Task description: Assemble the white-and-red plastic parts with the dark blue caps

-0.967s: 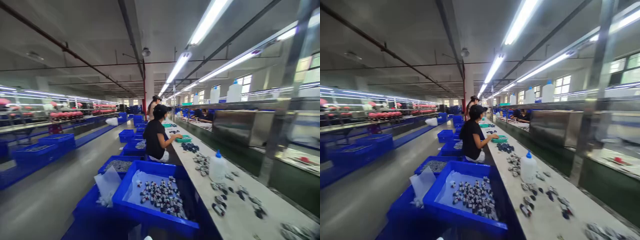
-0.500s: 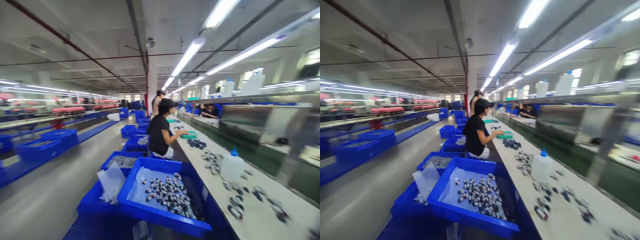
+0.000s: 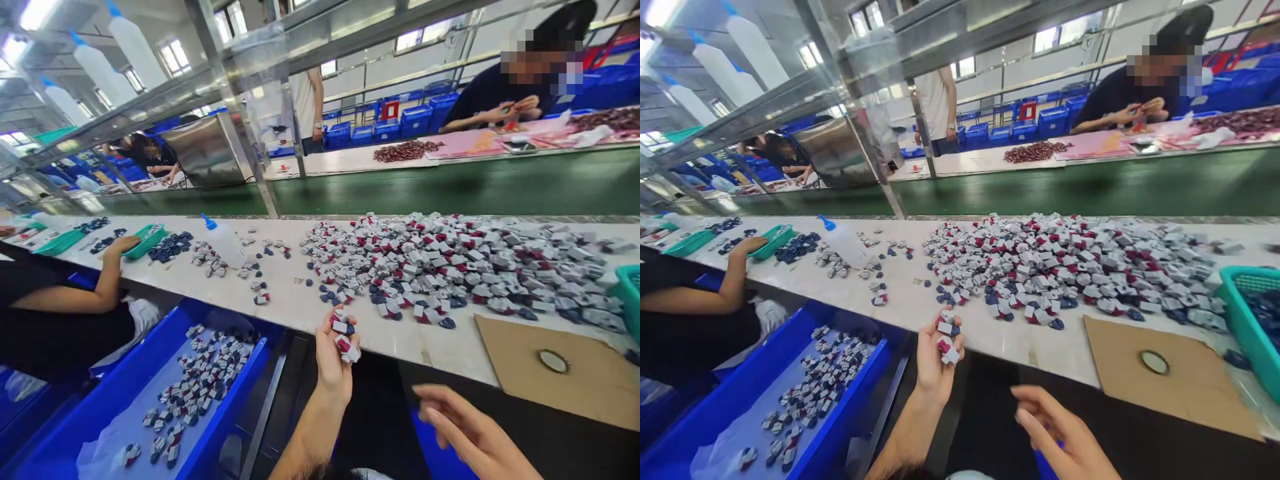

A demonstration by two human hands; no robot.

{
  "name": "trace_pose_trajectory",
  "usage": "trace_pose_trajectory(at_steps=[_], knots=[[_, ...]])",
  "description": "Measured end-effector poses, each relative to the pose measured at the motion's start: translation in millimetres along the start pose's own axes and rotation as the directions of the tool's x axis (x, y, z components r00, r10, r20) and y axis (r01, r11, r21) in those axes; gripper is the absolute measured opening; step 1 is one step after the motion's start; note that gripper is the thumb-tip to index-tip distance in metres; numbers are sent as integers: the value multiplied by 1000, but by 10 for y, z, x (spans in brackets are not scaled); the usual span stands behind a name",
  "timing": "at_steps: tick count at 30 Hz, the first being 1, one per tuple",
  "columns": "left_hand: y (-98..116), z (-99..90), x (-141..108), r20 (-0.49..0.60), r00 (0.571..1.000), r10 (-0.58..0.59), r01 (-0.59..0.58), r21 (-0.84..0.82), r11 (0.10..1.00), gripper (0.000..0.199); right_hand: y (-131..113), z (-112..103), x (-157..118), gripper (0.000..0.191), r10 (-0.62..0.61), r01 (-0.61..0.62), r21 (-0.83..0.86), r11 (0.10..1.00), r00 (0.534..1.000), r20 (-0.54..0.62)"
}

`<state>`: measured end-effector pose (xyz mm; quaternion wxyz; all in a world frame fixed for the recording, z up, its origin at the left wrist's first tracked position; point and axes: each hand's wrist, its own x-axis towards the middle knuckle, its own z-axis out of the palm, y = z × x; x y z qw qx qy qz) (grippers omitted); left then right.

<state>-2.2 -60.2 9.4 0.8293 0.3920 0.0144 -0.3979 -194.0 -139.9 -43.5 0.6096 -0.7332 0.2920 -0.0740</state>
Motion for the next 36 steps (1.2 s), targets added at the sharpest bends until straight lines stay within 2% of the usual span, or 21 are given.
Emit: trace_pose_trajectory(at_steps=[4, 7, 9, 11, 13, 15, 18, 20, 22, 25, 29, 31, 33, 36], knots=[[-231, 266, -45, 28, 1000, -14, 9, 162, 987, 37, -434, 2, 338, 47, -223, 222, -26, 975, 972, -73], [-374, 471, -56, 40, 998, -39, 27, 263, 965, 40, -537, -103, 475, 39, -299, 297, -38, 954, 944, -135], [-434, 608, -53, 61, 997, -51, 32, 277, 960, 42, -546, -214, 503, 33, -303, 308, -1, 951, 934, -190], [-469, 732, -40, 83, 994, -70, 44, 285, 957, 43, -549, -333, 501, 34, -242, 276, 131, 952, 942, -232], [-491, 832, -15, 115, 990, -85, 45, 320, 946, 43, -558, -440, 481, 38, -131, 216, 334, 918, 957, -259], [-515, 908, 16, 154, 985, -79, 15, 378, 926, 42, -575, -526, 451, 40, -17, 163, 532, 831, 963, -270], [-566, 980, 50, 219, 974, -64, -41, 443, 895, 39, -610, -612, 395, 41, 106, 110, 752, 650, 967, -232], [-600, 1005, 50, 264, 962, -64, -61, 439, 896, 36, -635, -643, 362, 44, 166, 85, 837, 540, 965, -205], [-625, 1013, 36, 311, 949, -51, -92, 429, 899, 30, -656, -655, 338, 47, 204, 72, 880, 470, 961, -188], [-644, 997, 6, 392, 918, 56, -248, 458, 853, 26, -688, -642, 309, 50, 223, 53, 913, 405, 962, -155], [-656, 954, -6, 539, 833, 128, -414, 451, 791, 39, -766, -591, 243, 48, 237, 16, 914, 405, 964, -122], [-653, 943, 4, 581, 795, 176, -477, 419, 773, 36, -814, -570, 204, 48, 224, 11, 902, 432, 967, -120], [-639, 946, 17, 588, 775, 234, -531, 403, 745, 29, -853, -561, 171, 48, 196, 8, 884, 468, 974, -112], [-600, 971, 30, 593, 769, 238, -546, 415, 728, 26, -879, -569, 133, 46, 163, -4, 848, 529, 982, -96]])
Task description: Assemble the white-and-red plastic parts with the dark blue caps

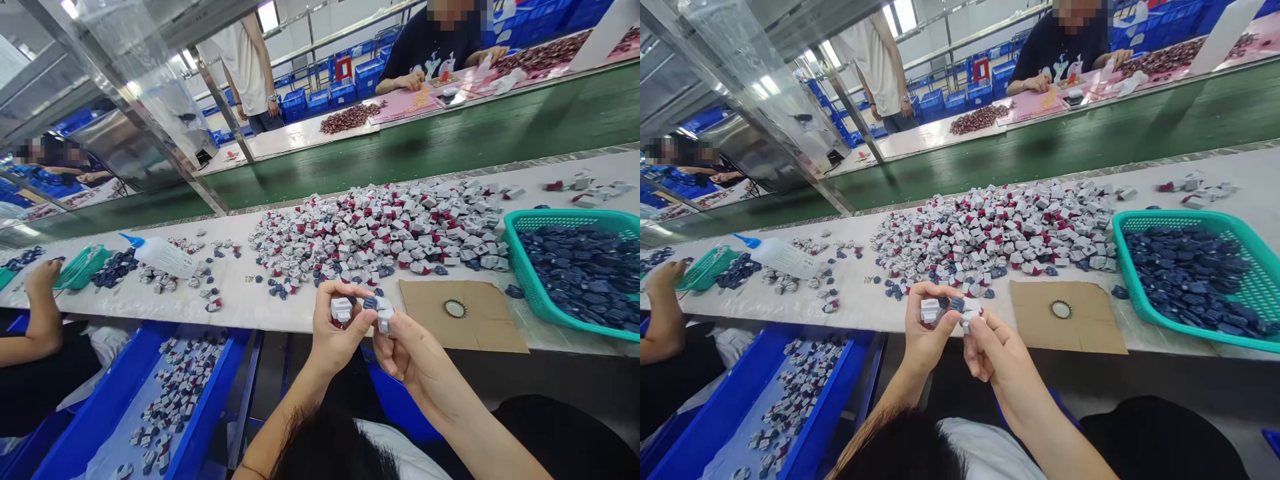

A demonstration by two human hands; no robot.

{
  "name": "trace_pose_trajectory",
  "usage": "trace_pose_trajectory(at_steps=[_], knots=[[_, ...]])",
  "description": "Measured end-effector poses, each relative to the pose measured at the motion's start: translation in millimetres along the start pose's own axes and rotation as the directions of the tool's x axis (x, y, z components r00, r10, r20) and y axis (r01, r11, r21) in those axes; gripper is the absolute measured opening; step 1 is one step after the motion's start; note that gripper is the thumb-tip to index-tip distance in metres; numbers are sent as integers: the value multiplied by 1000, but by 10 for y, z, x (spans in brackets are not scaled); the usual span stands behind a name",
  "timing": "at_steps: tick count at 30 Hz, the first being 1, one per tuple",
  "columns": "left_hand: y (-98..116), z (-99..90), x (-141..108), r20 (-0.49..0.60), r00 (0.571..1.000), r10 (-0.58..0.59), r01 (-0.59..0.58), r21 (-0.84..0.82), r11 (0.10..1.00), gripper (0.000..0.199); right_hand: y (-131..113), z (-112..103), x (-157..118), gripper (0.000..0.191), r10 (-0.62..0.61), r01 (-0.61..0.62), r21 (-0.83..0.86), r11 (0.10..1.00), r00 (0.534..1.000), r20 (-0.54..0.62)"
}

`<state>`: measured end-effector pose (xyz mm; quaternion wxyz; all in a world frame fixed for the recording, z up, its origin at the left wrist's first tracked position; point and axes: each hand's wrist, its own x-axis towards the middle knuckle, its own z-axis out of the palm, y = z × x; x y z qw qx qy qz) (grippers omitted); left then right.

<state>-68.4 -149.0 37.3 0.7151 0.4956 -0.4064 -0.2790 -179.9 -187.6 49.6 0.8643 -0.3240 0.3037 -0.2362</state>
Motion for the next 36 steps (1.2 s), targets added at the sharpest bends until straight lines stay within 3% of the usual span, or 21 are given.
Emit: trace_pose_trajectory(at_steps=[4, 8, 12, 16, 20, 24, 28, 33, 36], knots=[[50, 4, 25, 82, 996, -38, 39, -3, 999, 23, -13, -16, -47, 49, -43, 40, -138, 990, 999, -19], [90, 26, 24, 127, 981, -148, 151, -15, 988, 19, -3, -13, -86, 50, -64, 57, -188, 980, 998, -29], [154, 31, 28, 152, 961, -230, 243, -75, 967, 20, -21, -7, -90, 54, -48, 49, -2, 999, 993, 107], [197, 7, 50, 158, 954, -256, 275, -105, 956, 21, -65, -11, -80, 46, 48, -82, 158, 984, 977, 207], [160, -103, 84, 23, 971, -236, 237, -186, 954, 19, -82, 16, -63, 39, 75, -152, 286, 946, 962, 261], [136, -409, 51, -202, 936, -288, 223, -290, 931, 18, -31, 96, 5, 36, 84, -175, 326, 929, 958, 275], [180, -866, -105, -337, 882, -330, 181, -404, 897, 31, 110, 268, 139, 34, 68, -206, 318, 925, 915, 397], [302, -1407, -348, -485, 801, -352, 86, -488, 869, 36, 357, 648, 313, 33, 115, -293, 292, 911, 858, 501], [409, -1681, -474, -532, 774, -343, 42, -497, 867, 32, 517, 906, 402, 29, 176, -360, 254, 898, 821, 543]])
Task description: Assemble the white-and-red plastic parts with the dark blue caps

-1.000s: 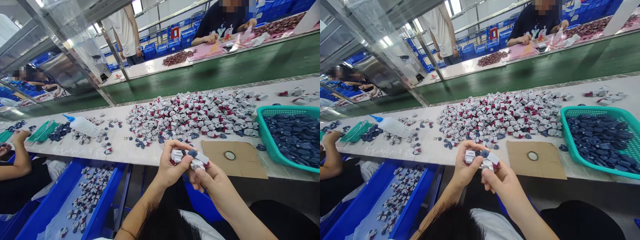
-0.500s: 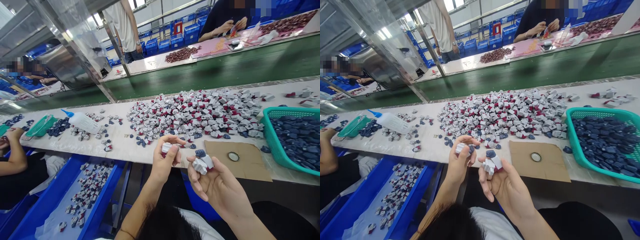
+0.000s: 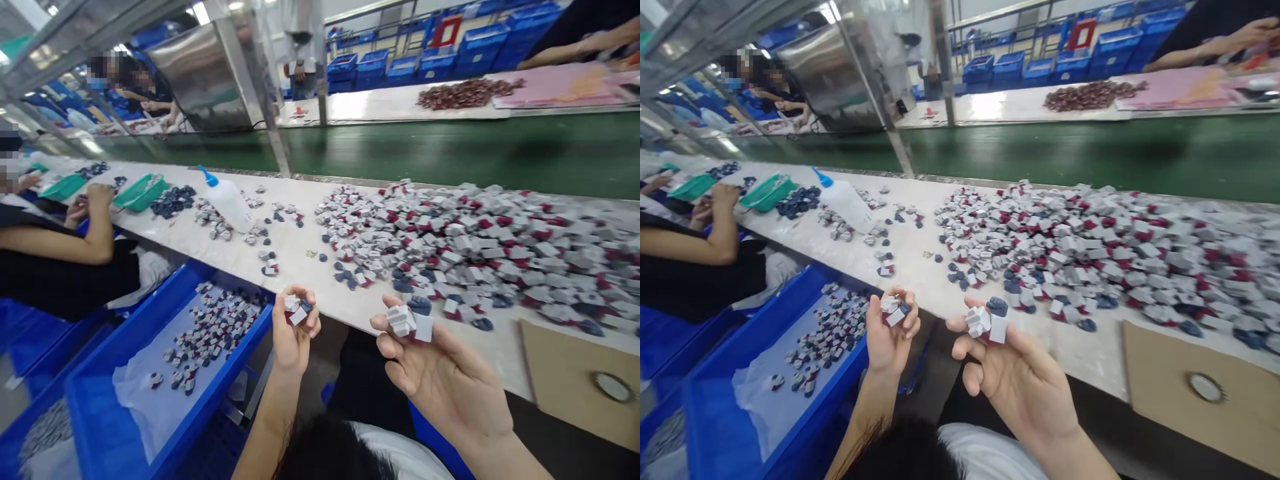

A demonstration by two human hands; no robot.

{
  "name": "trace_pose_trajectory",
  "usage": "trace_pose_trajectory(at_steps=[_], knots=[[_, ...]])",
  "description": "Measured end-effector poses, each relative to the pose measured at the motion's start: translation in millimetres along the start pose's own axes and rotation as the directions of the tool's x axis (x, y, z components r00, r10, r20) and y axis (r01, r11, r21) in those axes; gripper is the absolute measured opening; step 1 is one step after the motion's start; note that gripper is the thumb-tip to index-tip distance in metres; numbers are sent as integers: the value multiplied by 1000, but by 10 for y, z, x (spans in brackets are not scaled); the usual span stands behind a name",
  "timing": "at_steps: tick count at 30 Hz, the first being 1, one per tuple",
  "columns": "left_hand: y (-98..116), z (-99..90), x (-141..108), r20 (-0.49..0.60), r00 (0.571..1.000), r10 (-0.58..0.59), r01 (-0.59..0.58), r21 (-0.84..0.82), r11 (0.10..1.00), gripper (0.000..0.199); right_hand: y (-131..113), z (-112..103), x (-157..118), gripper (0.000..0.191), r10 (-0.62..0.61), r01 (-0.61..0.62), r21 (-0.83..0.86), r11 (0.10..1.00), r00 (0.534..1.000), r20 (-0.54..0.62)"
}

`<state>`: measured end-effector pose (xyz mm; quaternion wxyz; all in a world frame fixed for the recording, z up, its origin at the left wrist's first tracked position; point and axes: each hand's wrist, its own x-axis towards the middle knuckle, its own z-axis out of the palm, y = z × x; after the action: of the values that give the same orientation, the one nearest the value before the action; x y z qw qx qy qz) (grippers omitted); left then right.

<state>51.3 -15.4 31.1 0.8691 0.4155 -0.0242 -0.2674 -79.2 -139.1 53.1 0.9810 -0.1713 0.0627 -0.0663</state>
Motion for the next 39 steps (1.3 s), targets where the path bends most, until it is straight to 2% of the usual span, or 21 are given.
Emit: trace_pose_trajectory(at_steps=[3, 6, 9, 12, 15, 18, 20, 23, 25, 27, 29, 32, 35, 39], knots=[[228, -221, -29, -27, 999, 38, -39, -53, 998, 31, 213, 80, 266, 25, 106, -107, -31, 994, 993, -54], [447, -448, -130, -97, 991, 97, -105, -89, 990, 28, 540, 100, 598, 28, 262, -270, -77, 960, 960, -99], [636, -663, -290, -166, 974, 152, -170, -106, 980, 24, 1026, 69, 971, 31, 444, -457, -162, 875, 889, -108], [773, -852, -458, -228, 950, 213, -240, -101, 965, 23, 1567, 51, 1297, 30, 562, -575, -374, 727, 812, -158], [846, -1001, -582, -312, 924, 220, -258, -84, 963, 25, 2011, 59, 1543, 27, 580, -581, -559, 592, 789, -205], [843, -1126, -640, -400, 891, 215, -252, -41, 967, 28, 2332, 25, 1749, 25, 583, -550, -679, 487, 783, -216], [798, -1224, -655, -476, 844, 245, -272, 13, 962, 31, 2503, -46, 1882, 25, 559, -497, -763, 413, 800, -218], [697, -1409, -684, -624, 734, 266, -279, 79, 957, 36, 2688, -203, 2056, 27, 502, -384, -862, 331, 845, -184], [640, -1527, -714, -699, 669, 253, -253, 106, 962, 38, 2736, -307, 2121, 21, 476, -310, -902, 300, 868, -141], [606, -1599, -739, -732, 630, 260, -231, 144, 962, 39, 2701, -376, 2112, 19, 460, -257, -922, 289, 882, -102], [579, -1601, -738, -729, 615, 299, -220, 205, 954, 40, 2569, -383, 2008, 32, 446, -224, -927, 301, 892, -71], [502, -1478, -665, -695, 608, 384, -222, 316, 922, 39, 2205, -266, 1688, 39, 458, -211, -914, 346, 888, -32], [362, -1248, -539, -639, 645, 420, -241, 352, 905, 35, 1762, -75, 1307, 47, 474, -218, -885, 411, 881, 4], [173, -859, -427, -495, 762, 417, -257, 360, 897, 35, 1310, 79, 980, 39, 307, -156, -871, 465, 952, -6]])
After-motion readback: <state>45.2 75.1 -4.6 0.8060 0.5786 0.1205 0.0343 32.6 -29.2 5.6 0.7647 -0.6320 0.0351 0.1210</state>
